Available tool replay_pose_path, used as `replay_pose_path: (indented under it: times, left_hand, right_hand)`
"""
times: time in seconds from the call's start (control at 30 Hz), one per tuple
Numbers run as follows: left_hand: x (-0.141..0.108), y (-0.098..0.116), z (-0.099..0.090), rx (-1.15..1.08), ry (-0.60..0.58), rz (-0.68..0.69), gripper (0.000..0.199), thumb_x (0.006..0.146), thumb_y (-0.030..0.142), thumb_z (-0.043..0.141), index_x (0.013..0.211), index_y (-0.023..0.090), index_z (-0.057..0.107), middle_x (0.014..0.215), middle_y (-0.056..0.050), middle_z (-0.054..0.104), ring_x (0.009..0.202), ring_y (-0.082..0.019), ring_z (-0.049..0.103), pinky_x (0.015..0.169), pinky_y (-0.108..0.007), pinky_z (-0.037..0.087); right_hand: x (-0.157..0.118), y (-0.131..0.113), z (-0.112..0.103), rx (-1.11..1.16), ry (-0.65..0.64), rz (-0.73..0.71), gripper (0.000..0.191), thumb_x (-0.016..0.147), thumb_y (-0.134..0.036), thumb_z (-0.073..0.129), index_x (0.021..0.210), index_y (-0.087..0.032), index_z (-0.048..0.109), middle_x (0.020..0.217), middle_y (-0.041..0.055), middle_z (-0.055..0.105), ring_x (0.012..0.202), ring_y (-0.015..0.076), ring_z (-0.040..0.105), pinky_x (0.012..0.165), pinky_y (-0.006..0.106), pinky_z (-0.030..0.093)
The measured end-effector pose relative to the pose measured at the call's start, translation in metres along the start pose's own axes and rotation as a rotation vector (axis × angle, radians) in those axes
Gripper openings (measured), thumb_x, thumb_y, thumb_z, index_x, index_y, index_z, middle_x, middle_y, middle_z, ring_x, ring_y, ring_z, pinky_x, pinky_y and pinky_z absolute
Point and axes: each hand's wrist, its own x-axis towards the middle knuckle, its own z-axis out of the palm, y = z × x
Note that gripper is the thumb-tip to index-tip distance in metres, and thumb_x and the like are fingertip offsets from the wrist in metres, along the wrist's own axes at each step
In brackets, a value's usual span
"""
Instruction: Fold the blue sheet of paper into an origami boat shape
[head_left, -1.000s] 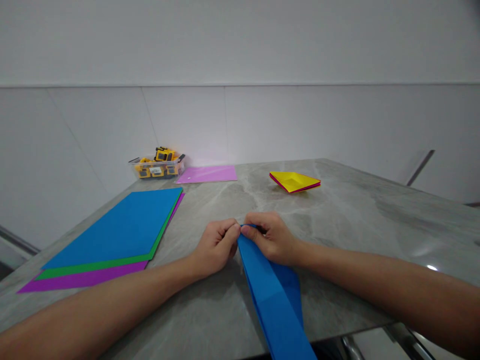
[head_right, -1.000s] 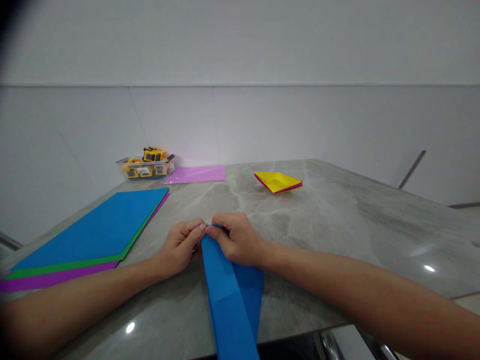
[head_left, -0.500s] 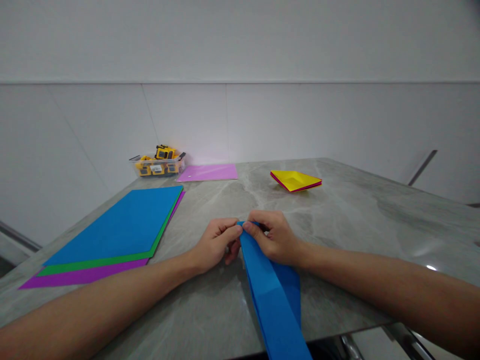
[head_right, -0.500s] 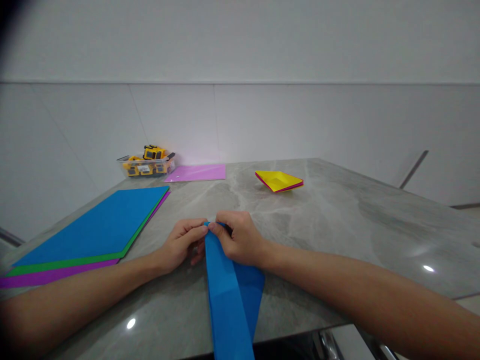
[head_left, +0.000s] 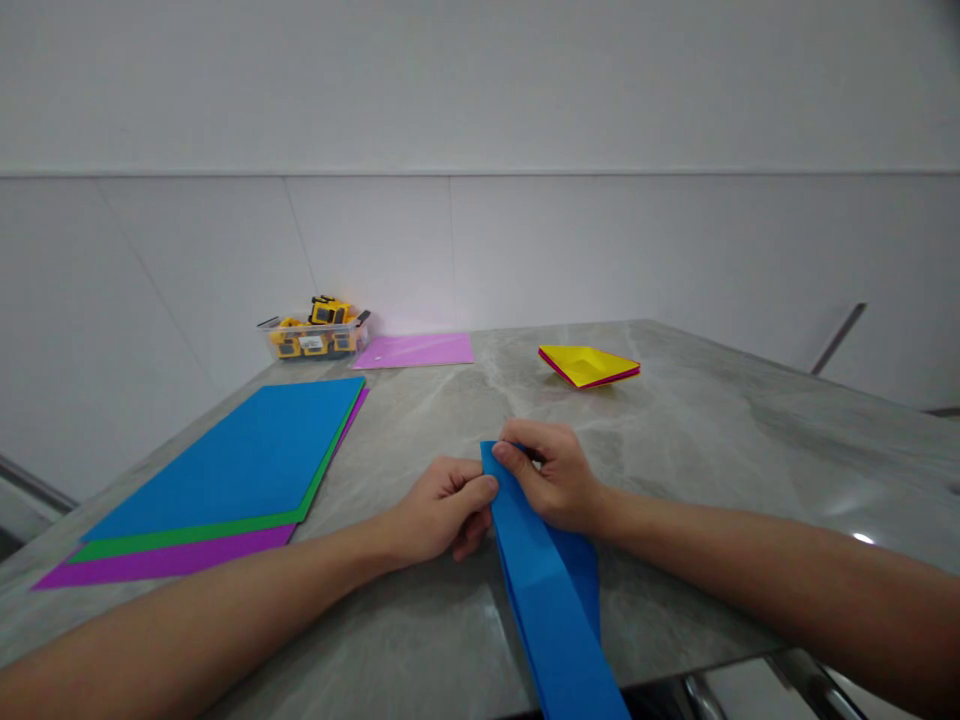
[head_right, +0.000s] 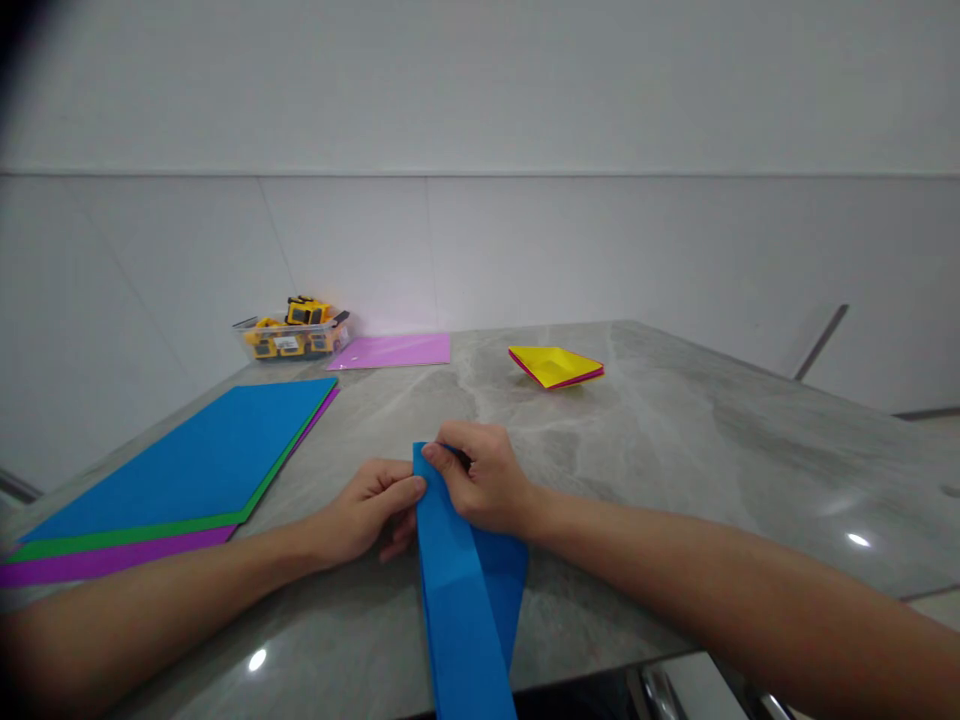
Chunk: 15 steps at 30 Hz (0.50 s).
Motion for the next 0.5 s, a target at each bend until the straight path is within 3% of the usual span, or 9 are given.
replay_pose_path:
  times: [0.2,0.37,0.5]
  left_hand:
    - [0.002,0.002,0.003,0.076,0.1,0.022,0.048,0.083,0.059,0.053,0.058,0.019,0.043,0.042,0.006,0.043,0.032,-0.005,0.037,0.032,-0.016,0.025]
    - [0.004,0.001,0.007,0.088,-0.049,-0.168,0.056,0.08,0.068,0.048,0.053,0.018,0.047,0.044,0.002,0.049,0.034,-0.008,0.044,0.033,-0.019,0.033]
    - [0.003,0.003,0.008,0.087,-0.094,-0.176,0.053,0.08,0.066,0.05,0.056,0.018,0.047,0.045,0.002,0.05,0.036,-0.008,0.046,0.035,-0.018,0.034]
  right_hand:
    - [0.002,0.003,0.003,0.019,0.027,0.118,0.032,0.09,-0.027,0.05,0.059,-0.018,0.043,0.052,-0.0048,0.036,0.048,0.0085,0.035,0.048,0.024,0.025]
    - [0.006,0.009,0.003,-0.017,0.115,0.204,0.034,0.089,-0.029,0.05,0.058,-0.018,0.043,0.052,-0.0044,0.036,0.048,0.0091,0.035,0.048,0.025,0.025]
    - [0.011,0.015,0.0,-0.017,0.181,0.242,0.033,0.089,-0.031,0.052,0.06,-0.018,0.044,0.052,-0.0049,0.034,0.048,0.009,0.034,0.046,0.024,0.025]
